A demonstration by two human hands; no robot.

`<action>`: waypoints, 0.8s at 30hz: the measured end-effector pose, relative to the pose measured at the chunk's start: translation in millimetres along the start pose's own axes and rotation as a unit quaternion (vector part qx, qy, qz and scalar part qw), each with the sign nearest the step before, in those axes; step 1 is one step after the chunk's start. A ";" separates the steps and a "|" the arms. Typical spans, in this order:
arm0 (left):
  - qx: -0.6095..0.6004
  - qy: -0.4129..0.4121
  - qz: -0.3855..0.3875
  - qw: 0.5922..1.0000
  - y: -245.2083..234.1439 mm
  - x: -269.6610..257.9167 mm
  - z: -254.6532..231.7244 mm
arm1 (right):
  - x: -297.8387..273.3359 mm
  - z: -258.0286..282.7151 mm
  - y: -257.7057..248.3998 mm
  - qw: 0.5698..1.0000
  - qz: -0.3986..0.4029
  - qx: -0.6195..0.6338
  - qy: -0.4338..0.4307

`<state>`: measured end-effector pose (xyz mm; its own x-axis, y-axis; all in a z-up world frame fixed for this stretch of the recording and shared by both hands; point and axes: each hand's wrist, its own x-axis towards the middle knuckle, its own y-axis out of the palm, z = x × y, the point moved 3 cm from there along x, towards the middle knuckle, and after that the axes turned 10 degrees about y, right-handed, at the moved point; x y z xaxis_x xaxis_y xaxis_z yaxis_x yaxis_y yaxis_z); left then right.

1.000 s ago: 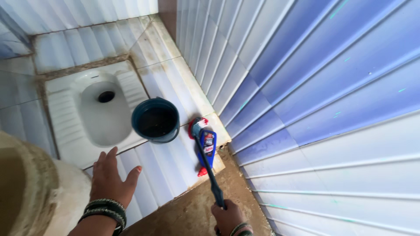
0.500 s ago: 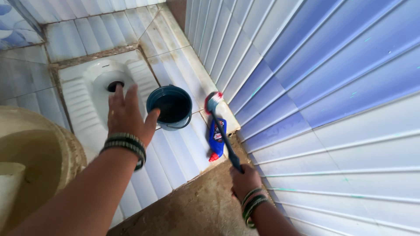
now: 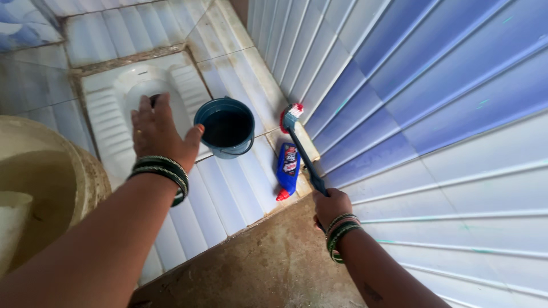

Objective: The person scrubs a tiled bathroom floor and the edge of a squat toilet using a long-handled brush. They then pick up a blue cleaning liquid bottle, open the cap, and pour the liquid onto the tiles before continuing to scrub.

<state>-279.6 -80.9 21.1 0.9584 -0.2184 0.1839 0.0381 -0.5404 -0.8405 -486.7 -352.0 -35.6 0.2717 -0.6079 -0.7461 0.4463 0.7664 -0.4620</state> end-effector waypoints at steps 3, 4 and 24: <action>0.004 -0.004 0.009 1.000 12.4 -15.4 -0.1 | 9.2 -5.8 -4.1 1.000 -0.003 -0.009 0.002; 0.004 -0.006 0.012 1.000 18.4 -20.8 -1.8 | 12.2 -7.6 -7.3 1.000 -0.001 -0.015 -0.003; 0.036 -0.017 0.089 0.995 64.9 -98.0 -31.3 | -8.0 -18.0 -56.3 0.990 0.039 -0.130 -0.029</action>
<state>-380.0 -120.0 -35.6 0.9607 -0.2773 0.0126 -0.1139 -0.4354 -0.8930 -529.4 -386.5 -12.3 0.3477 -0.5499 -0.7594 0.1898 0.8344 -0.5174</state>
